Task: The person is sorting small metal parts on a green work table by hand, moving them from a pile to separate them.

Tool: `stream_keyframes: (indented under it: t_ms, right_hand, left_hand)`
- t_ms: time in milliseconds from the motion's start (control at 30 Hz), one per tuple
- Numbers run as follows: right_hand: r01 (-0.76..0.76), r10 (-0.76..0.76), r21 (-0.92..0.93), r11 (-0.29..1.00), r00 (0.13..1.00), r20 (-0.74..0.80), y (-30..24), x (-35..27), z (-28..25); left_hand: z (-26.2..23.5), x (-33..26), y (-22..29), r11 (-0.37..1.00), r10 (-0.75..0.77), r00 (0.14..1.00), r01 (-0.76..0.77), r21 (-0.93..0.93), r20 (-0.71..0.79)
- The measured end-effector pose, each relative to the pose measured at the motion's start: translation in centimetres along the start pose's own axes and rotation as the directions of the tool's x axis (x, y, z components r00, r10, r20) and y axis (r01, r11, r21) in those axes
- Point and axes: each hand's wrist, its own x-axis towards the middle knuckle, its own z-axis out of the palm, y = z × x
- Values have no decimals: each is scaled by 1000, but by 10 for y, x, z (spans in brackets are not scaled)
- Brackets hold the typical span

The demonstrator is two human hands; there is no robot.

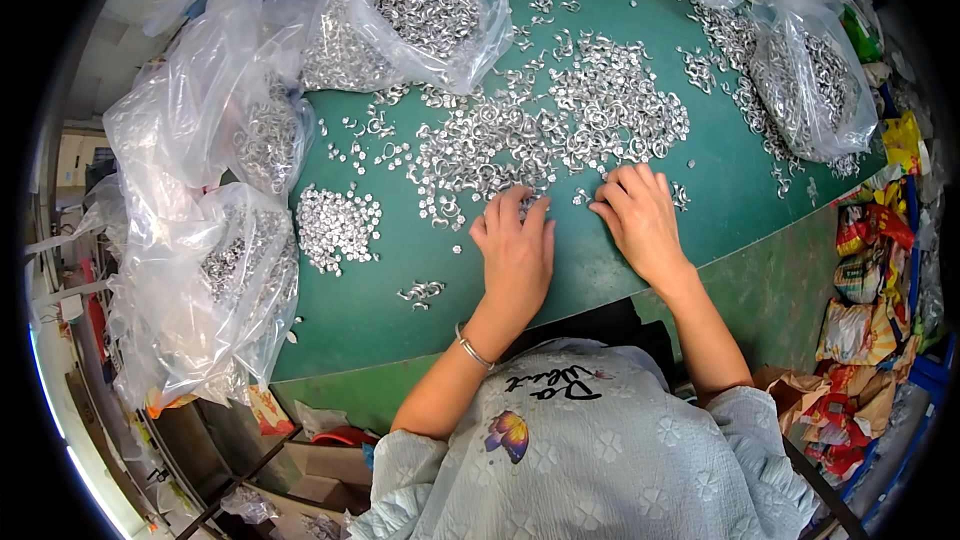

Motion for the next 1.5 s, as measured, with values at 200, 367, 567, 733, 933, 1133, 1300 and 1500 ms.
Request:
stream_keyframes:
  t_ms: [200,367,567,733,933,1133,1300,1500]
  right_hand:
    - [22,-20,44,999,999,-44,3,-6,-2]
    - [-213,307,473,855,943,-131,12,-11,-2]
    - [-51,405,740,-671,811,423,27,1,-24]
    - [-456,496,887,-73,755,429,37,5,-17]
    - [-507,509,-72,859,861,15,3,20,0]
    - [-416,415,465,782,903,110,23,18,-8]
    - [-509,152,710,-487,751,643,5,-15,-12]
    - [-463,63,528,-712,707,704,5,-16,4]
  left_hand:
    - [2,0,0,1000,10,1000,-11,-26,-15]
    - [6,6,8,996,71,996,-73,-43,-53]
    - [29,25,14,993,120,993,-120,-4,-12]
    - [33,26,10,989,142,990,-142,-53,1]
    - [15,25,12,992,75,994,-83,-100,-81]
    - [5,13,11,983,34,998,-42,-179,-48]
    - [1,16,25,902,155,986,-165,-399,-59]
    - [9,16,26,826,211,976,-207,-524,-53]
